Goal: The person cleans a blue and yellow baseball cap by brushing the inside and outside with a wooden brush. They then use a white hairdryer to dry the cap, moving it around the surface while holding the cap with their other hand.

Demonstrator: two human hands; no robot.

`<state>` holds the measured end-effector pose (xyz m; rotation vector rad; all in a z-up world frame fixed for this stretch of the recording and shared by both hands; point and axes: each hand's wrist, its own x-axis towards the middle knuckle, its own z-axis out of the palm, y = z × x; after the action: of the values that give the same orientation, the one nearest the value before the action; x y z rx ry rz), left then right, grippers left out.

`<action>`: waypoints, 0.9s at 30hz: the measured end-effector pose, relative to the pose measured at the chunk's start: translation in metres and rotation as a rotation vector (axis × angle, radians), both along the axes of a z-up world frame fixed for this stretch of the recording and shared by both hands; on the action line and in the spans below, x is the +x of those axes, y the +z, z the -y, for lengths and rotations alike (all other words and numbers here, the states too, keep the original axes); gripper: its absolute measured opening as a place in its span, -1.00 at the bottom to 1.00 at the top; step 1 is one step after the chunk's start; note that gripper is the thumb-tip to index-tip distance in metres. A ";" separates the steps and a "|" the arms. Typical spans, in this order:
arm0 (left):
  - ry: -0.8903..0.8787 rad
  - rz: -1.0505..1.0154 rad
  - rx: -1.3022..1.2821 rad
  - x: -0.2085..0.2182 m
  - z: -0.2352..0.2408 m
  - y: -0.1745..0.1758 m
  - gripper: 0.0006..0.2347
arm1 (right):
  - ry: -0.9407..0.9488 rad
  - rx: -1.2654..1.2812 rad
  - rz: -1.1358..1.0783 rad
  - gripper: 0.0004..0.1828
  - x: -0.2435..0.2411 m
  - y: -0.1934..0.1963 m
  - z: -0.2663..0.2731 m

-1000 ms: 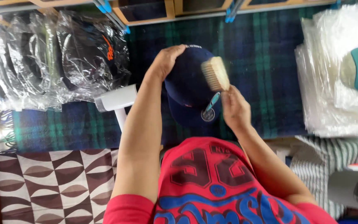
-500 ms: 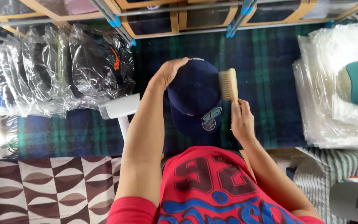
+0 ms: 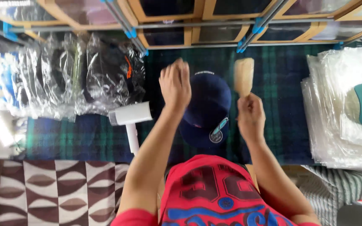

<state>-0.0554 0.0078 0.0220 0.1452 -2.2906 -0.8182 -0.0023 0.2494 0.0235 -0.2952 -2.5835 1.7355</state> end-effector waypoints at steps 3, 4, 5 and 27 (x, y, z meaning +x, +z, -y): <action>-0.319 0.251 0.558 0.054 -0.056 0.011 -0.71 | 0.033 -0.138 -0.091 -0.72 0.018 -0.014 0.027; -0.308 0.255 0.559 0.067 -0.067 0.029 -0.71 | 0.041 -0.139 -0.084 -0.72 0.022 -0.010 0.032; -0.305 0.365 0.684 0.077 -0.076 0.047 -0.59 | 0.186 -0.026 -0.276 -0.67 0.021 -0.006 0.038; -0.301 0.436 -0.486 -0.003 -0.015 -0.001 -0.64 | 0.558 0.596 -0.783 -0.72 0.004 -0.042 0.018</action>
<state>-0.0588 0.0229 0.0211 -0.2735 -2.9015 -0.3673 0.0017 0.2316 -0.0180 0.9726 -2.4598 0.7649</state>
